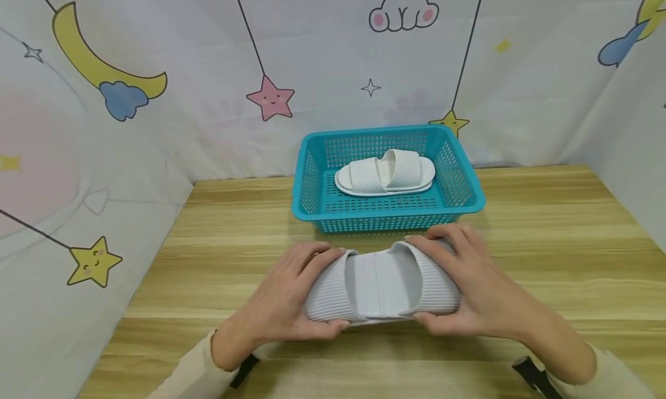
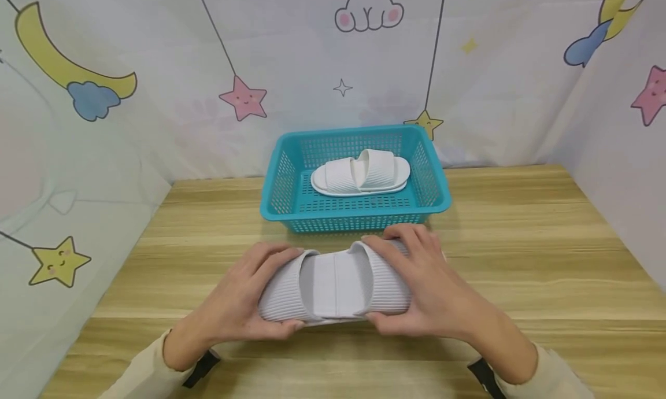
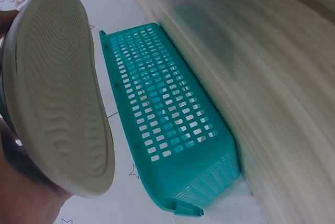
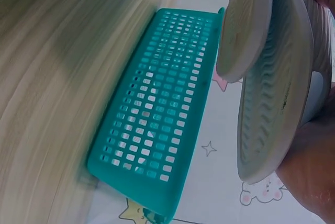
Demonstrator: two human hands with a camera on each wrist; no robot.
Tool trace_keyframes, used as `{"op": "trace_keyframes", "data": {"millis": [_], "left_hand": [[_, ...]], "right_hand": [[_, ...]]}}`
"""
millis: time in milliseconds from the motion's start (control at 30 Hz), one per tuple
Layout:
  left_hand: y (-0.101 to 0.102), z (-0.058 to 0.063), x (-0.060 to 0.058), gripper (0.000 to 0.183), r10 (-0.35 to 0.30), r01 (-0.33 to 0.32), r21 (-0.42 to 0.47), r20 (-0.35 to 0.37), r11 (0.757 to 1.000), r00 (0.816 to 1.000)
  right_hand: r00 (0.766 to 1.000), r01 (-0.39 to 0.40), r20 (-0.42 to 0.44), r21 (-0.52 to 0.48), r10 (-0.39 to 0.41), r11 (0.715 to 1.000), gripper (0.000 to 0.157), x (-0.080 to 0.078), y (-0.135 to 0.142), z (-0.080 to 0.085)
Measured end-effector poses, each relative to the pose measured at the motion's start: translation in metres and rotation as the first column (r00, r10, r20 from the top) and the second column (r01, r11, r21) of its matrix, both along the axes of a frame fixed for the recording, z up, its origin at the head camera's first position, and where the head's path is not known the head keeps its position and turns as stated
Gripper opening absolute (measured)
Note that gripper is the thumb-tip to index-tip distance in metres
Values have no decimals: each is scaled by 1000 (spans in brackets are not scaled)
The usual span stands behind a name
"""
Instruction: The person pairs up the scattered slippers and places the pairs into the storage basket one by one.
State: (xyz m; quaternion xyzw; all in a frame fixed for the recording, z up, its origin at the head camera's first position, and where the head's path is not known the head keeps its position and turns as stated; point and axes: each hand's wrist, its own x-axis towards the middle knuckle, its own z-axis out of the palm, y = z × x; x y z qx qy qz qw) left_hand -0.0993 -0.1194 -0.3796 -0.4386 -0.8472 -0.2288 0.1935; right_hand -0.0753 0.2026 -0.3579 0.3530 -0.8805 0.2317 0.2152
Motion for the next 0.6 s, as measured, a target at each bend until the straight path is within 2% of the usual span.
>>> {"op": "trace_keyframes", "data": {"millis": [133,367,600], "left_hand": [[1,1,0,95,-11,12,18,-11,1000,1000],[6,0,0,95,-68,75,86,-79,993,995],[15,1,0,94,-80,88,77,-98,993,992]], "right_hand": [[1000,-9,4,-15,9,1000,98,1,-4,-2],[999,-35,9,-67,36,997,96,4,-13,-6],[999,-27,17,-86,28,996,96,7,-24,-5]]}}
